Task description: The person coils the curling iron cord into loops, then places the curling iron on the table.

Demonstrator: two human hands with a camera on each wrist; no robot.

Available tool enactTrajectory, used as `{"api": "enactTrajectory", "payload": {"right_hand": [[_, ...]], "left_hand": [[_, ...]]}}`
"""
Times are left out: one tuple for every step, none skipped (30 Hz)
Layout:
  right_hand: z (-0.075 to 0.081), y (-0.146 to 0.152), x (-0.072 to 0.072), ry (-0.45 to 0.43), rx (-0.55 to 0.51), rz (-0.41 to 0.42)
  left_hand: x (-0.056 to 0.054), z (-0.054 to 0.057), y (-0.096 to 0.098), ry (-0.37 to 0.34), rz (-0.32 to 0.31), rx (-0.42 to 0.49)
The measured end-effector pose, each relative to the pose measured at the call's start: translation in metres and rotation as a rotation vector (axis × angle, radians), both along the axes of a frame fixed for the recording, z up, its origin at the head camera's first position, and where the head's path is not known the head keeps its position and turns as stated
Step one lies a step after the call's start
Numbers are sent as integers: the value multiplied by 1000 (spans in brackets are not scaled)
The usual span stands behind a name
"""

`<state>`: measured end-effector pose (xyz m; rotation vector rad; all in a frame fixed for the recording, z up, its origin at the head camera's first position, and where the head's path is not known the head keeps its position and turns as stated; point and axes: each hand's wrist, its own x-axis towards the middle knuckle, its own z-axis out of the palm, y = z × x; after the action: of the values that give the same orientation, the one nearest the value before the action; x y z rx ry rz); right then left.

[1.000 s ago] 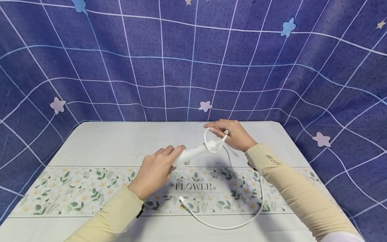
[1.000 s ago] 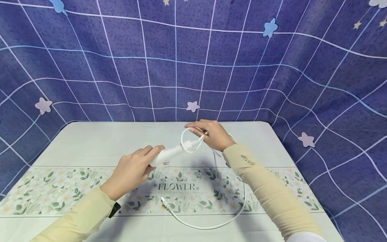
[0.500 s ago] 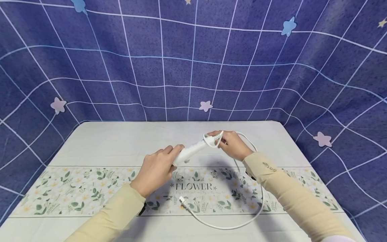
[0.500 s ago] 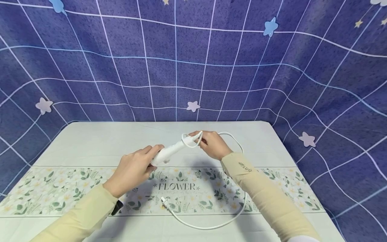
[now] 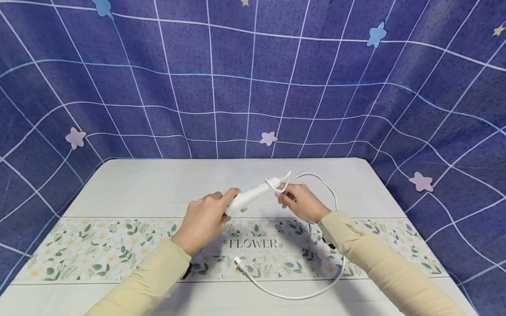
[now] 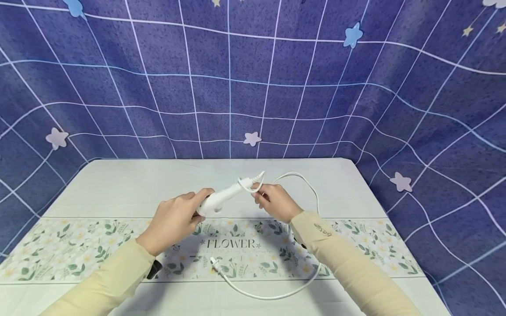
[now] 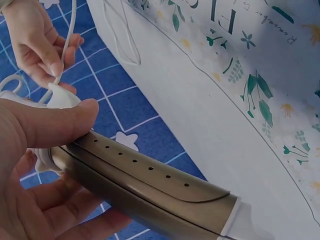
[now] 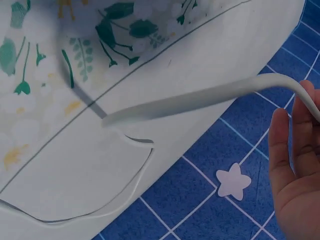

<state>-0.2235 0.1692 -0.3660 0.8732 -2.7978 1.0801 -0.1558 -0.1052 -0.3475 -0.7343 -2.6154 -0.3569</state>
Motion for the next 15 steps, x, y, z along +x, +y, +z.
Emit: {"api": "enactTrajectory", "payload": {"right_hand": [[-1,0,1,2,-1,0],[-1,1,2,1,-7,1],[-1,1,2,0,-15,2],[-2,2,3,1,-24,5],[-2,2,4,2,-32,6],[-2,3,5,0,-42,7],[-3,3,6,-1,-48,10],[-4,4,7,-3,-57,9],[-4,4,8,-9,-64,10],[-5,4,9,-17,-68,10],[-6,5,10,-30,-73,7],[-7,5,10,-47,-82,5],[-9,5,11,-60,-89,1],[-10,6,12,-77,-99,-3],[-11,6,13,-90,-104,-7]], "left_hand": [[0,0,0,-2,0,2],[-1,0,0,-5,-1,5],[-1,0,0,-11,-3,10],[-1,0,0,-18,-5,15],[-2,0,0,-26,-6,19],[-2,1,0,-36,-6,24],[-2,1,0,-47,-4,27],[-3,2,0,-60,0,30],[-3,2,0,-74,5,32],[-3,3,0,-87,11,34],[-3,4,1,-101,18,35],[-4,4,1,-116,26,38],[-4,5,1,-131,36,41],[-5,6,1,-143,44,43],[-5,6,1,-155,52,45]]}}
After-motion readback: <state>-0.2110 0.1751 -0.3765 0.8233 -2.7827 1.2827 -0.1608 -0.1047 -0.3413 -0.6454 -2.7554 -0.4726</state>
